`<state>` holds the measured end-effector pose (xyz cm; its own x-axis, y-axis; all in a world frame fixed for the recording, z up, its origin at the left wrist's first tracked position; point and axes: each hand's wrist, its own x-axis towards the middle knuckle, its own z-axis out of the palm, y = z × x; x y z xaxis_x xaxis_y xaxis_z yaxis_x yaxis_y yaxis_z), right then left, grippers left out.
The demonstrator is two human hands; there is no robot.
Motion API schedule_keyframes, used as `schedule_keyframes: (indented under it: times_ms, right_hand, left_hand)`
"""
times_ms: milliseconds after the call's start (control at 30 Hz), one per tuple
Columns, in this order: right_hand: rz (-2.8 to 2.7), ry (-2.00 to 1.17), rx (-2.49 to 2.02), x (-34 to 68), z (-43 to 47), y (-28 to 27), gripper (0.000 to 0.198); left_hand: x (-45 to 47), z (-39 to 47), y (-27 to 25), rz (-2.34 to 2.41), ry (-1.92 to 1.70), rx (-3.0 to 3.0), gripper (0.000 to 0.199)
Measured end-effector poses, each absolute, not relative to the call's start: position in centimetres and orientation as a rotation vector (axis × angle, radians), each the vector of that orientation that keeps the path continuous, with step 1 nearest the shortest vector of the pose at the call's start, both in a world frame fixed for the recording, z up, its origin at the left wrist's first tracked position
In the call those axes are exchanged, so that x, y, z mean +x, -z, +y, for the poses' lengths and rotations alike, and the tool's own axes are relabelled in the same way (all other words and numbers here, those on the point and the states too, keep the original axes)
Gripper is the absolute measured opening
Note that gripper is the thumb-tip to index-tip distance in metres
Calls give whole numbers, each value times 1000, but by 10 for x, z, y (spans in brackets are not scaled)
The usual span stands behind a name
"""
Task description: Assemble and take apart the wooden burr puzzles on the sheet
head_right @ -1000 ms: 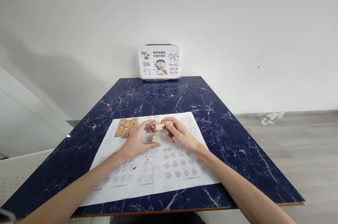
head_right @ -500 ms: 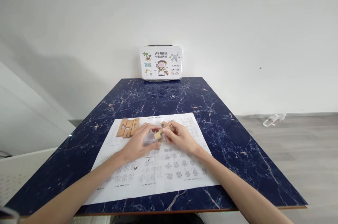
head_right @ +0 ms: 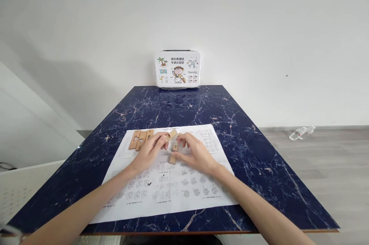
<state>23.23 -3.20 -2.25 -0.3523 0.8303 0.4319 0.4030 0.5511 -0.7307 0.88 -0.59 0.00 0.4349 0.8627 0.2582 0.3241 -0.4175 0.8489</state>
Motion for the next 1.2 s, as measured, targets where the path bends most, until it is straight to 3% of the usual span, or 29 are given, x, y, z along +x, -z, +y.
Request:
schedule_keyframes:
  times_ms: [200, 367, 567, 1200]
  right_hand:
    - [-2240, -420, -873, 232, -32, 27, 57]
    - [-2259, -437, -887, 232, -32, 29, 51]
    - [-2025, -569, -922, 232, -35, 20, 60]
    - [-2020, -267, -849, 229, -36, 17, 62]
  left_hand:
    - [9, -2, -2, 934, -935, 1826, 43]
    - [9, -1, -1, 940, -947, 1754, 42]
    - [8, 1, 7, 958, -944, 1688, 42]
    - [11, -12, 2, 938, -727, 1873, 31]
